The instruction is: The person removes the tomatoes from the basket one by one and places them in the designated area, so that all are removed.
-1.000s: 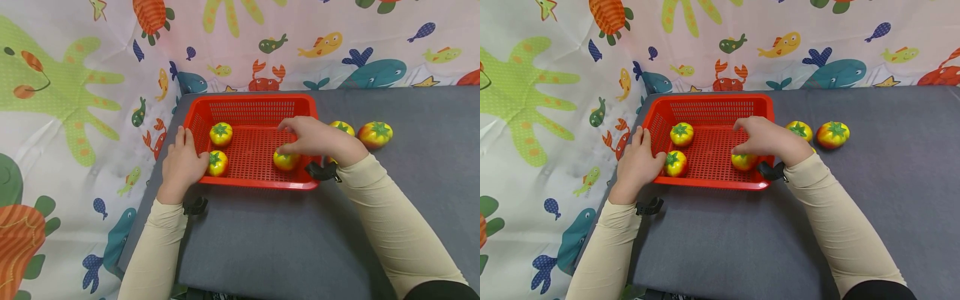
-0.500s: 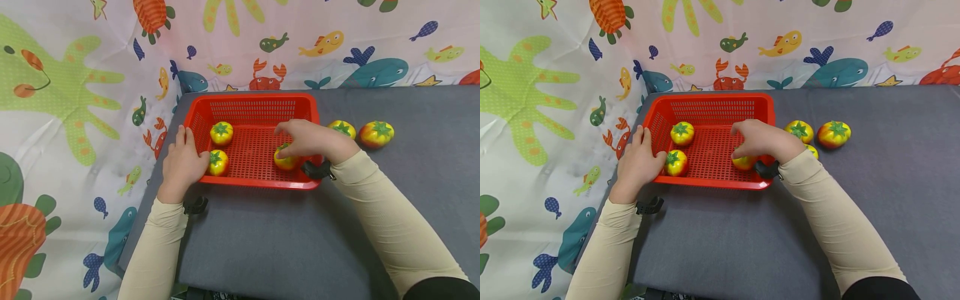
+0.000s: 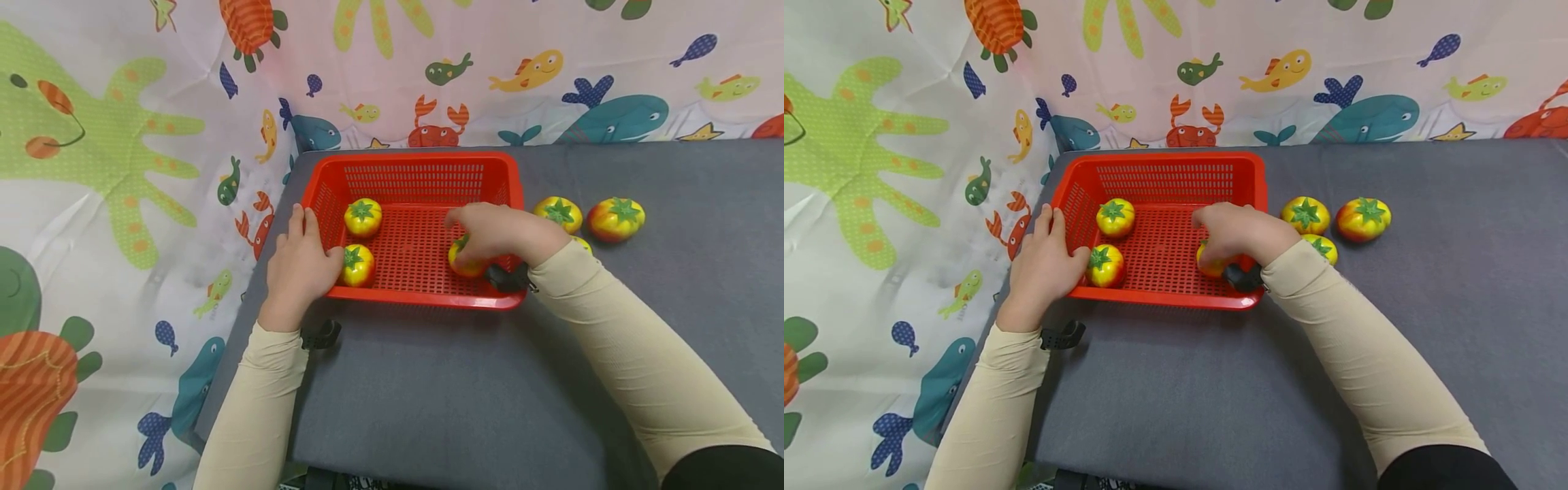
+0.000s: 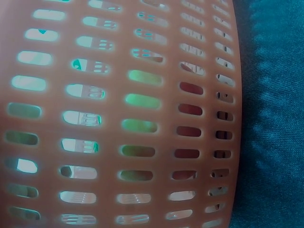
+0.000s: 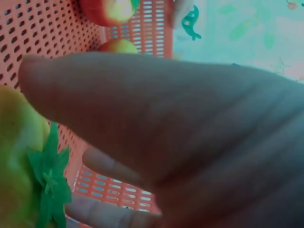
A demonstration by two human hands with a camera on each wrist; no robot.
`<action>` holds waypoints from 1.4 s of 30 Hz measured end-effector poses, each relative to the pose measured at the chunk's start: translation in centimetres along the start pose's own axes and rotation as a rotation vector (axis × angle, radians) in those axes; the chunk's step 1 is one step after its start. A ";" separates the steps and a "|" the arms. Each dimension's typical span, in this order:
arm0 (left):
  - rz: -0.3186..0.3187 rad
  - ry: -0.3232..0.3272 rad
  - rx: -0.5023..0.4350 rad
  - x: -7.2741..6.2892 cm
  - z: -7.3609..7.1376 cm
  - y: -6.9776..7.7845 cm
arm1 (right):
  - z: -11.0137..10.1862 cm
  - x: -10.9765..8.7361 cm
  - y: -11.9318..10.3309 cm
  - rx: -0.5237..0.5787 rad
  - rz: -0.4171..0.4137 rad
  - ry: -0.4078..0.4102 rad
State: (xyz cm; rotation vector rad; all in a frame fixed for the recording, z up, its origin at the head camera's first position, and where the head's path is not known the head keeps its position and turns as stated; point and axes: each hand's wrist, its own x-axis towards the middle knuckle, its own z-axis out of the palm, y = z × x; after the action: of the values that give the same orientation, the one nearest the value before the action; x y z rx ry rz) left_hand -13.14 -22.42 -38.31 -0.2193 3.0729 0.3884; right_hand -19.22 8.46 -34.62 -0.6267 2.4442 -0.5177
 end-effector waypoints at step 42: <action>-0.007 0.003 -0.007 0.0 -0.2 0.0 | 0.5 0.4 -0.2 -0.104 -0.046 0.057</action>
State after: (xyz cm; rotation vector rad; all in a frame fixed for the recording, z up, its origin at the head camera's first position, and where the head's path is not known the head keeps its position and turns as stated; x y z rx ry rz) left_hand -13.13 -22.43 -38.10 -0.2307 3.0736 0.3993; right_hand -19.17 8.02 -35.06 -0.7215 2.5287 -0.4342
